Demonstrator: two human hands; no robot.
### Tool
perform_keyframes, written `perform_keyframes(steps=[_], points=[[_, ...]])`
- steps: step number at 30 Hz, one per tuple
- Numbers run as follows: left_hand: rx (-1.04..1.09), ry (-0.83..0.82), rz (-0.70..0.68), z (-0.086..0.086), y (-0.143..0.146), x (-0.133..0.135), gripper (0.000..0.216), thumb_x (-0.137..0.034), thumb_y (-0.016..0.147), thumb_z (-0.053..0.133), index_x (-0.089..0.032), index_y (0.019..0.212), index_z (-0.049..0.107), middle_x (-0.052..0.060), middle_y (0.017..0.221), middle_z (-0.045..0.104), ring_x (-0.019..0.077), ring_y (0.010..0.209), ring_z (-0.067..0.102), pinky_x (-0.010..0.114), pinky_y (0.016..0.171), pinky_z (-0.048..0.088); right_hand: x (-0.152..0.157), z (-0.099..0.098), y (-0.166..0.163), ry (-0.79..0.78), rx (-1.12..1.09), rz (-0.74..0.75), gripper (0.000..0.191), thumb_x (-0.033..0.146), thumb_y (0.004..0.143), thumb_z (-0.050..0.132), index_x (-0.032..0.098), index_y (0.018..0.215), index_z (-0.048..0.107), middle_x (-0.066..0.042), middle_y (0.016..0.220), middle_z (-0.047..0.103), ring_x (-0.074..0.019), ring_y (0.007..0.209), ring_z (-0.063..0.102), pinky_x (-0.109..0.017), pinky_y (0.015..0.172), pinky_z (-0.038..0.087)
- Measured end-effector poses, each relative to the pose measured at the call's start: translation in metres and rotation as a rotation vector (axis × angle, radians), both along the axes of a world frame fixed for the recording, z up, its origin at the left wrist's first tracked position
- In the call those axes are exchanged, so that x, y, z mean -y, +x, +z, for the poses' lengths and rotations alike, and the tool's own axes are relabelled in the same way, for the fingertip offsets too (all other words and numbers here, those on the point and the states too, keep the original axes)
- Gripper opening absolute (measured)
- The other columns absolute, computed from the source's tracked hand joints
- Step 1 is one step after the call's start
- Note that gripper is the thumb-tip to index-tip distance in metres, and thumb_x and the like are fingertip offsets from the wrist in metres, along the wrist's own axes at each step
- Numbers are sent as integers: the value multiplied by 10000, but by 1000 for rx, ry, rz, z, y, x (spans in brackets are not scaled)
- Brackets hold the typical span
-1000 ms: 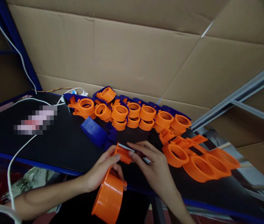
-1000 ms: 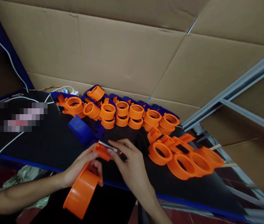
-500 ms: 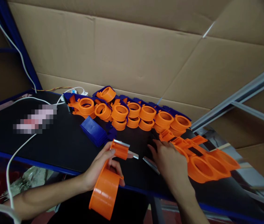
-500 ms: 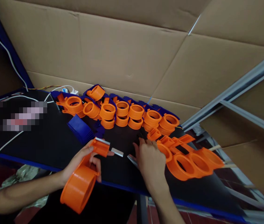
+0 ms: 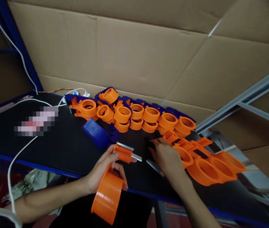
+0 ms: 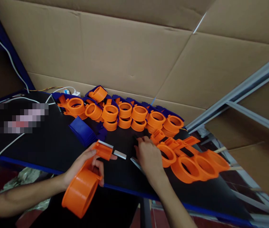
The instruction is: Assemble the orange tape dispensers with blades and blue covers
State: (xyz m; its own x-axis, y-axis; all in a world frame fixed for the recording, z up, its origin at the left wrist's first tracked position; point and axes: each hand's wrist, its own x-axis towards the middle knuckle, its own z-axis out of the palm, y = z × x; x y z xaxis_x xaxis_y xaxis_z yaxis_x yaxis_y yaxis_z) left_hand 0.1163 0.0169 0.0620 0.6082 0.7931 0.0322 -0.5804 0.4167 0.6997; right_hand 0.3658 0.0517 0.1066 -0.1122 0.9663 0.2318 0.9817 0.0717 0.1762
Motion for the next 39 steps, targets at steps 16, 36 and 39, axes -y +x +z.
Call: perform_keyframes(steps=[16,36,39], points=[[-56,-31,184,20,2,9,284,-311,961,572,-219,1217,488,132,1216,673,329,1113,683,454,742,629,36,26,-45,-67,-1022,539,199,250,887,718,265,1085,722,-22,1010,727,-164,894,673,-279,770,558],[-118,134,210,4,3,10,329,-254,918,662,-272,1214,520,10,1067,648,148,961,642,283,858,543,47,12,-78,313,-828,667,290,53,905,625,235,1119,692,-71,1032,639,-189,960,635,-339,790,565],[-152,143,247,2,1,10,329,-272,920,662,-279,1224,534,8,1131,632,139,982,623,274,895,517,51,9,-76,316,-761,740,405,-23,901,561,229,1204,656,-86,1084,632,-195,1018,613,-356,834,561]])
